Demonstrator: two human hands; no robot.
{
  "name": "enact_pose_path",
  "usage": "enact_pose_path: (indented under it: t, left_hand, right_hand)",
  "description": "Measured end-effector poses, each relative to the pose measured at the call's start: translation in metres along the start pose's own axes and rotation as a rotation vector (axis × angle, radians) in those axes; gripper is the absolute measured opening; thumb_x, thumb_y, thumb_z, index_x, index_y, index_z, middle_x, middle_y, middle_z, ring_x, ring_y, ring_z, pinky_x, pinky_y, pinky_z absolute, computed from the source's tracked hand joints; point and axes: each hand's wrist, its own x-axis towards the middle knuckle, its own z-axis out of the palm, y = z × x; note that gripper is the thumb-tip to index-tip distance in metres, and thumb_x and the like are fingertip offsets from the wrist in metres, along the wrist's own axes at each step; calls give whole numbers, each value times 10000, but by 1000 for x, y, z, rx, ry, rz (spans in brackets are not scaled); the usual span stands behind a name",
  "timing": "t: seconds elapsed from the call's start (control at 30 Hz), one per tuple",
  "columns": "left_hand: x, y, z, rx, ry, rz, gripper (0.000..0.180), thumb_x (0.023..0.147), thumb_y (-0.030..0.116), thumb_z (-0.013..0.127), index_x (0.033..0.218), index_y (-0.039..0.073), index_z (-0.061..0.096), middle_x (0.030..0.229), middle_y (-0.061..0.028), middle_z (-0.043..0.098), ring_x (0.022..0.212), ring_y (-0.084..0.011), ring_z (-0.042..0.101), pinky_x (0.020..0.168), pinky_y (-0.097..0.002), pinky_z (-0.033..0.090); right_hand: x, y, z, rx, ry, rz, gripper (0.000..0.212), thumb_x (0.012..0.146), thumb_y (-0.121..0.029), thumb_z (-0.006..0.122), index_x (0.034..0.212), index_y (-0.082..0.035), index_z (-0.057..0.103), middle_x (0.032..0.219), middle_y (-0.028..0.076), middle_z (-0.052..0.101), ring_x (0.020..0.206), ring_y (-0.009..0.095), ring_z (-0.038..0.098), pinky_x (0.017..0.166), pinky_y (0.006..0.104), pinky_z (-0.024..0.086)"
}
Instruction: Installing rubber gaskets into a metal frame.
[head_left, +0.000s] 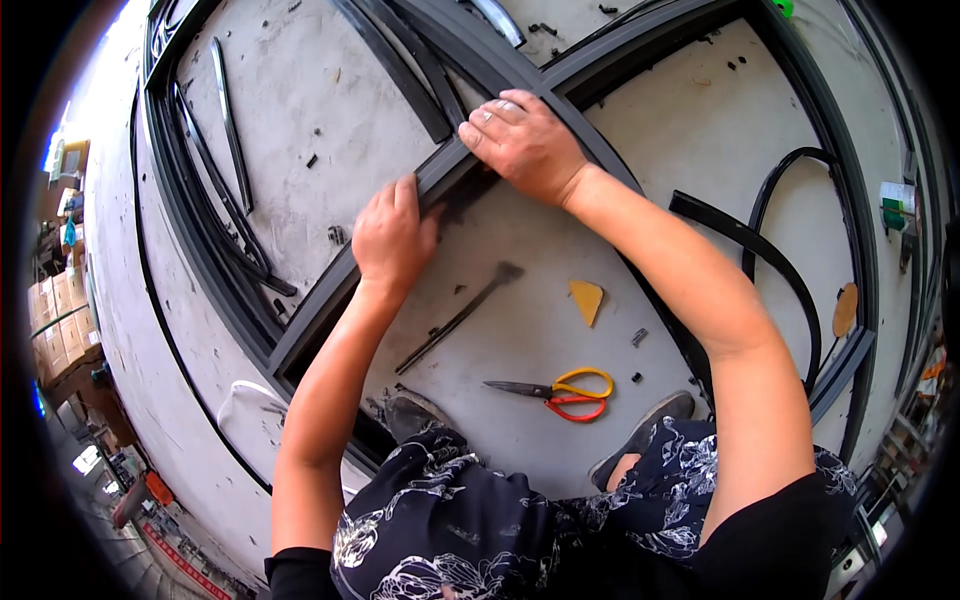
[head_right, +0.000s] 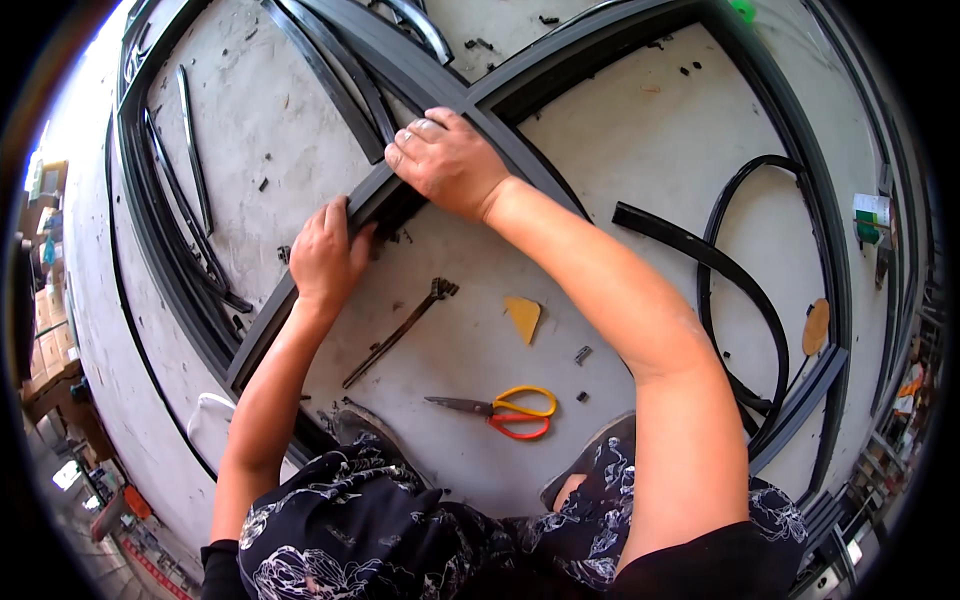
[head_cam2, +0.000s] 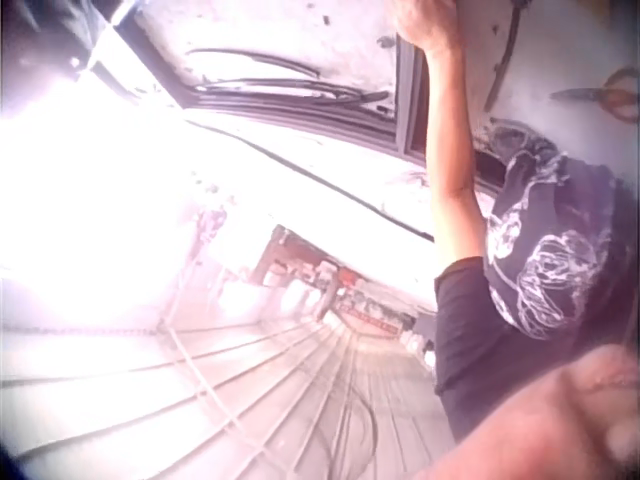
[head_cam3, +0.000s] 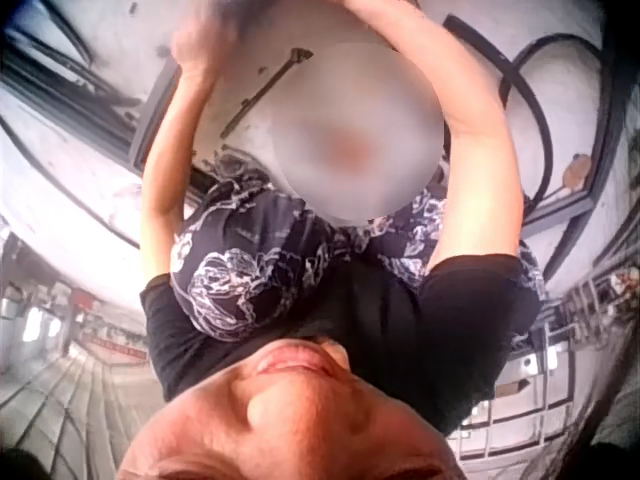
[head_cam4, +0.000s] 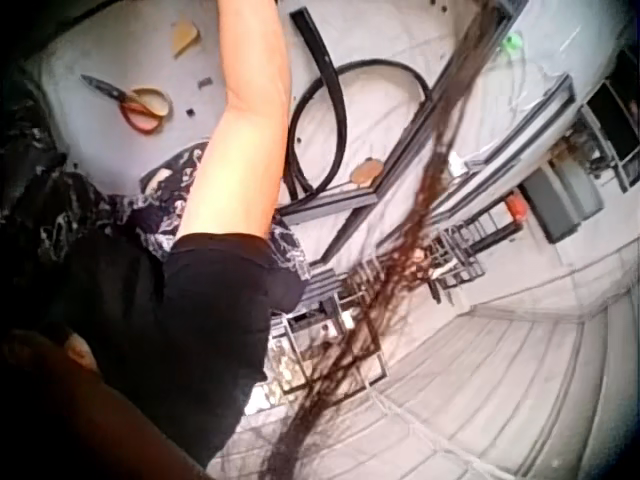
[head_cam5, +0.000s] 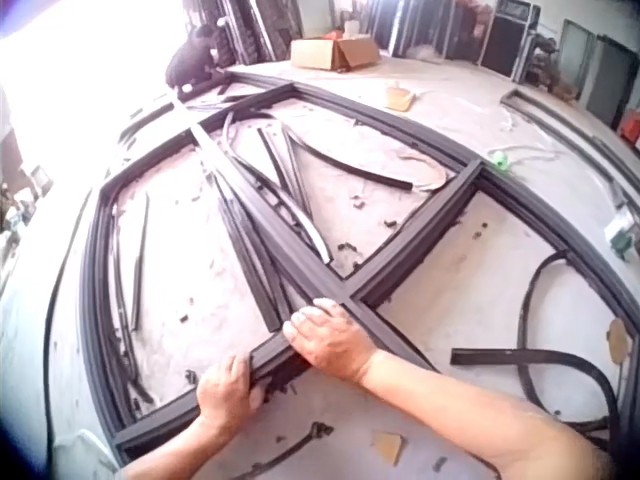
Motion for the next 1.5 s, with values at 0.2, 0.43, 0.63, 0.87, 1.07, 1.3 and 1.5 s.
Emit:
enact_pose_path:
  t: [0.2, 0.43, 0.63, 0.87, 1.07, 1.3, 1.5]
  left_hand:
    - [-2, -3, -1, 5, -17, 28, 485, 813, 289, 693, 1182, 19, 534, 1027, -151, 627, 933, -314, 619, 778, -376, 503]
    - [-19, -33, -20, 9, -177, 47, 487, 821, 268, 686, 1185, 1, 502, 1036, -162, 611, 980, -317, 601, 813, -393, 488]
    - [-22, -34, -23, -49, -176, 65, 493, 809, 240, 688, 1188, -7, 491, 1047, -177, 603, 992, -348, 587, 844, -402, 484]
    - [-17, -40, -32, -158, -265, 128, 532, 785, 193, 694, 1222, -6, 465, 1088, -196, 581, 1016, -358, 575, 854, -403, 486]
    - [-22, -38, -28, -111, -229, 100, 545, 772, 218, 702, 1220, 10, 472, 1071, -182, 591, 1004, -344, 587, 826, -400, 497]
    - [-28, -35, -21, -42, -203, 26, 595, 756, 282, 715, 1241, 24, 486, 1065, -147, 610, 989, -309, 600, 877, -391, 479]
    - [-56, -34, -12, 197, 96, 164, 656, 760, 265, 683, 1337, 32, 474, 1186, -106, 600, 1080, -235, 590, 1044, -427, 368]
  right_hand:
    - [3, -1, 5, 55, 23, -10, 221, 841, -178, 550, 1034, -106, 628, 977, 31, 655, 1013, 184, 617, 990, 376, 428]
    - [14, 17, -3, -22, -86, -68, 174, 833, -164, 546, 976, -96, 619, 901, 26, 643, 917, 187, 619, 899, 334, 467]
    - [12, -15, -3, 23, -214, 23, 601, 674, -342, 779, 1198, -121, 586, 1094, 19, 615, 1089, 180, 568, 1050, 415, 348]
    - [26, -58, 16, 188, -129, -35, 251, 846, -220, 563, 1066, -121, 627, 975, -4, 656, 988, 173, 612, 967, 365, 395]
    - [21, -56, 19, 198, -73, -38, 256, 829, -234, 581, 1059, -127, 615, 979, 7, 649, 984, 174, 606, 960, 353, 395]
    - [24, -98, 19, 62, -132, 48, 360, 927, -229, 434, 1234, -115, 583, 1170, 27, 623, 1129, 185, 568, 1108, 493, 240]
    - [17, -65, 16, 25, -11, -184, 380, 925, -231, 442, 1265, -114, 565, 1193, 51, 621, 1123, 191, 586, 1078, 438, 340]
